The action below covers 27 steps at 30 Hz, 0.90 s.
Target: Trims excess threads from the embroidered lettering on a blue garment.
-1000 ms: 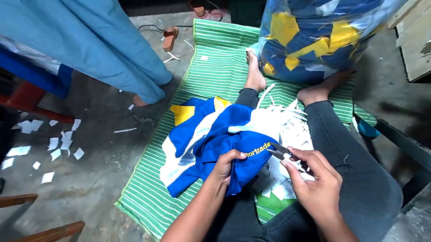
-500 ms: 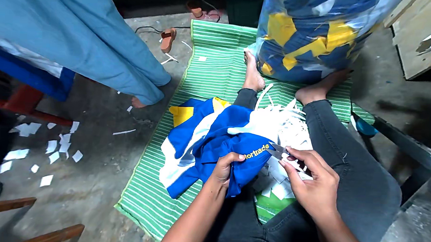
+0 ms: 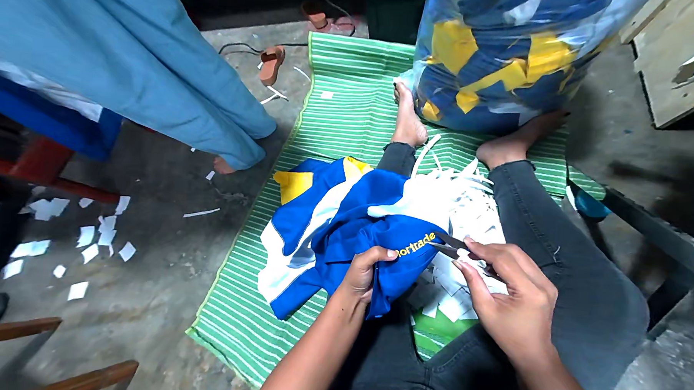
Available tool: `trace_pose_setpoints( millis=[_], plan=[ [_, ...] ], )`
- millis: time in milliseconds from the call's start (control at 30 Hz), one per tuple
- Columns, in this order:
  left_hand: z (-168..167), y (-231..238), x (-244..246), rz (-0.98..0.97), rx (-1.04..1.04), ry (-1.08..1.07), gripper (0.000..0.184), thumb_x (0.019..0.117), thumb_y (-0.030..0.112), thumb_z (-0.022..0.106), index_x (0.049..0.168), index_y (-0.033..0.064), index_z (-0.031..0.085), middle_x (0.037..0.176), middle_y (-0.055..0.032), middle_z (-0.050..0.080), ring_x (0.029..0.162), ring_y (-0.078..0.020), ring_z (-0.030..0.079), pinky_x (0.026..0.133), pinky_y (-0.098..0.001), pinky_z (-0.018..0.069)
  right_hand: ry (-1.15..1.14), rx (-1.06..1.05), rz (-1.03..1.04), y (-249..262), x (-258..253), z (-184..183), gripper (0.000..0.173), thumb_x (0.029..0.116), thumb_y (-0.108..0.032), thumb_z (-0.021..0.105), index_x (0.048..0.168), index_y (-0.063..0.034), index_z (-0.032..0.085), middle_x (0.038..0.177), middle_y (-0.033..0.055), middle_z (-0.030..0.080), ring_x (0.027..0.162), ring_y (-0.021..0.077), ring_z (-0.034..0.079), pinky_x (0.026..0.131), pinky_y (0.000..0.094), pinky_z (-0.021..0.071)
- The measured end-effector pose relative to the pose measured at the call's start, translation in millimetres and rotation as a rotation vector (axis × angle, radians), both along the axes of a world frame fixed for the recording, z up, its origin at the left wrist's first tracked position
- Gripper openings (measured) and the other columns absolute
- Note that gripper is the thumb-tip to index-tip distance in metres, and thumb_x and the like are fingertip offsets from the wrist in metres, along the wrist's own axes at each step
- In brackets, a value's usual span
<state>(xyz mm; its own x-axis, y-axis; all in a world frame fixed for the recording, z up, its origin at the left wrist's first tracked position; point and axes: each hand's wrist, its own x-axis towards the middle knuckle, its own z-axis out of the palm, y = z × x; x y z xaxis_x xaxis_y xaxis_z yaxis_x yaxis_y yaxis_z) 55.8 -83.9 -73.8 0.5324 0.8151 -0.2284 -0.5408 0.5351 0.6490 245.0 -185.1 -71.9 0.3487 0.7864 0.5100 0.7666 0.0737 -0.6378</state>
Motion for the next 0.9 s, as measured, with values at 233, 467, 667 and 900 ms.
trace_pose_setpoints(
  millis=[233,467,667,900],
  plan=[
    [-0.9,-0.8,0.9,-0.013,-0.004,-0.024,0.019,0.0786,-0.002,0.061,0.081,0.0100,0.076,0.080,-0.0053,0.076,0.076,-0.0091,0.074,0.074,-0.0254,0.0606,-0.003,0.005,0.009,-0.1,2.8,0.1,0.026,0.0962,-0.029,0.069,0.111,-0.0099,0.080,0.096,0.0073,0.075,0.086,0.0168,0.068,0.074,0.0322,0.0527],
    [-1.1,-0.5,-1.5,-0.012,-0.003,-0.015,0.020,0.0793,-0.002,0.060,0.080,0.0096,0.076,0.080,-0.0056,0.076,0.076,-0.0091,0.074,0.073,-0.0253,0.0606,-0.009,-0.004,0.017,0.0,4.9,0.8,0.026,0.0965,-0.029,0.069,0.111,-0.0111,0.080,0.097,0.0076,0.075,0.086,0.0180,0.067,0.075,0.0351,0.0506],
    [-0.2,-1.2,0.3,-0.002,-0.001,-0.015,0.020,0.0789,-0.003,0.060,0.080,0.0100,0.075,0.080,-0.0050,0.076,0.075,-0.0087,0.074,0.073,-0.0250,0.0606,-0.005,0.004,0.026,1.9,6.0,1.1,0.026,0.0967,-0.029,0.069,0.111,-0.0104,0.080,0.096,0.0079,0.075,0.086,0.0184,0.067,0.075,0.0348,0.0505],
    [1.5,-1.2,-0.5,0.001,0.035,0.038,0.009,0.0822,0.002,0.071,0.085,0.0090,0.076,0.083,-0.0045,0.076,0.079,-0.0085,0.073,0.079,-0.0256,0.0606,0.215,0.007,0.098,9.1,3.1,-9.7,0.027,0.0925,-0.023,0.073,0.110,-0.0029,0.077,0.097,0.0064,0.073,0.088,0.0038,0.066,0.075,0.0147,0.0519]
  ],
)
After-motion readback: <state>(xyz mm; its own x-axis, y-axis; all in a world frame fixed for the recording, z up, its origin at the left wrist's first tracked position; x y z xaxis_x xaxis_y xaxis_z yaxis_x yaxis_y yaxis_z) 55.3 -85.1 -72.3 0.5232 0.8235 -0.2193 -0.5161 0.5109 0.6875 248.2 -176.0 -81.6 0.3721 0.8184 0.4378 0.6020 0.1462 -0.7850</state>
